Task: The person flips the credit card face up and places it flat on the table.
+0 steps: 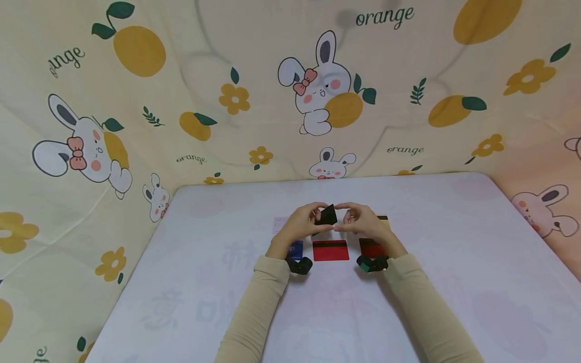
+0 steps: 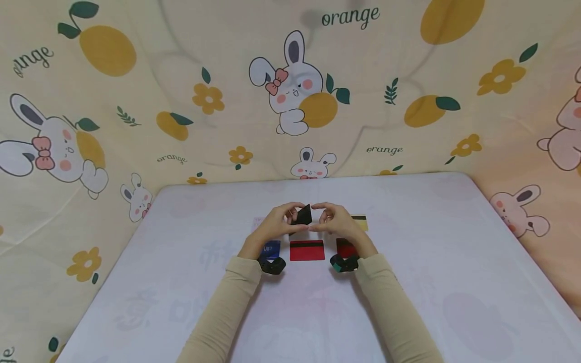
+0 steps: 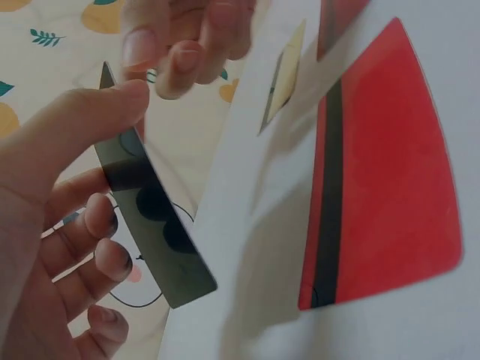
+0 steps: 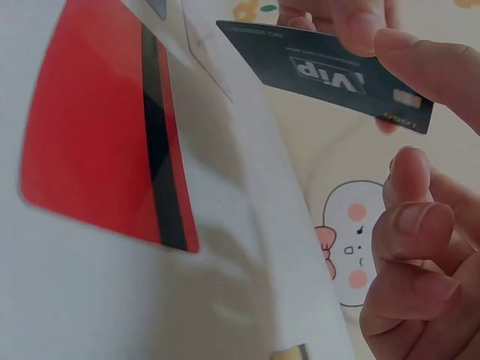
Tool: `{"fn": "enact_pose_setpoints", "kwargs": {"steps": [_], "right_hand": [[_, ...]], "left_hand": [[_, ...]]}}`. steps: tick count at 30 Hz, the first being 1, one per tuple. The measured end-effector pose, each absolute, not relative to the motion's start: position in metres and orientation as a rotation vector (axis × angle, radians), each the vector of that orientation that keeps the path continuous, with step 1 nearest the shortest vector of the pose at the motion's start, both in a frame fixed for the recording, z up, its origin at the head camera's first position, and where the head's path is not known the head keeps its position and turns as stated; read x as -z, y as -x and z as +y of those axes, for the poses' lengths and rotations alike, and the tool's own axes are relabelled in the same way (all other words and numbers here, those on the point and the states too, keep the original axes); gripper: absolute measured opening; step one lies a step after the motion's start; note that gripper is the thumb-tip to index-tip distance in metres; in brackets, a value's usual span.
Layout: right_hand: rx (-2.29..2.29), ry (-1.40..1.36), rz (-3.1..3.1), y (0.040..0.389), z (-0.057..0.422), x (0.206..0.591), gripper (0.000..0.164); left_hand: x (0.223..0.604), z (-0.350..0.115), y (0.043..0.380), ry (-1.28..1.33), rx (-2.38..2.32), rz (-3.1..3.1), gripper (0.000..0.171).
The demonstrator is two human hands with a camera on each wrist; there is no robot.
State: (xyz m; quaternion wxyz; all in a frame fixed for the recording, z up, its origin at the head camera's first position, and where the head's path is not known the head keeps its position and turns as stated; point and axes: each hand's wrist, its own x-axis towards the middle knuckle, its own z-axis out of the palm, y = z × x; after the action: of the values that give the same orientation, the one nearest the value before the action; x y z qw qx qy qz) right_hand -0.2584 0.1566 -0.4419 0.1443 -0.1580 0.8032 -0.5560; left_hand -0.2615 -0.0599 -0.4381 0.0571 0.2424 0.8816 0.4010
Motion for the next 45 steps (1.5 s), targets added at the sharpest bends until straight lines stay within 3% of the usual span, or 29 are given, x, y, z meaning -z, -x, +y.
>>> {"fn": "enact_pose_setpoints", "kwargs": {"steps": [19, 33, 40, 45], "right_hand": [[1.731, 0.351, 2.242, 0.254, 0.149, 0.461, 0.061], [1.729, 0.336, 2.165, 0.253, 0.146, 0.464, 0.076], [1.726, 0.382, 2.148, 0.252, 0.140, 0.466, 0.052], [1.756, 0.412, 2.118, 0.251, 0.138, 0.467, 0.053]], "left_hand": [[0.440, -0.064, 0.260, -0.677, -1.505, 2.540, 0.052], [0.434, -0.057, 0.256, -0.670, -1.583, 2.501, 0.052], [0.430, -0.055, 0.252, -0.669, -1.631, 2.467, 0.053], [0.429, -0.054, 0.251, -0.678, -1.648, 2.458, 0.053]]}}
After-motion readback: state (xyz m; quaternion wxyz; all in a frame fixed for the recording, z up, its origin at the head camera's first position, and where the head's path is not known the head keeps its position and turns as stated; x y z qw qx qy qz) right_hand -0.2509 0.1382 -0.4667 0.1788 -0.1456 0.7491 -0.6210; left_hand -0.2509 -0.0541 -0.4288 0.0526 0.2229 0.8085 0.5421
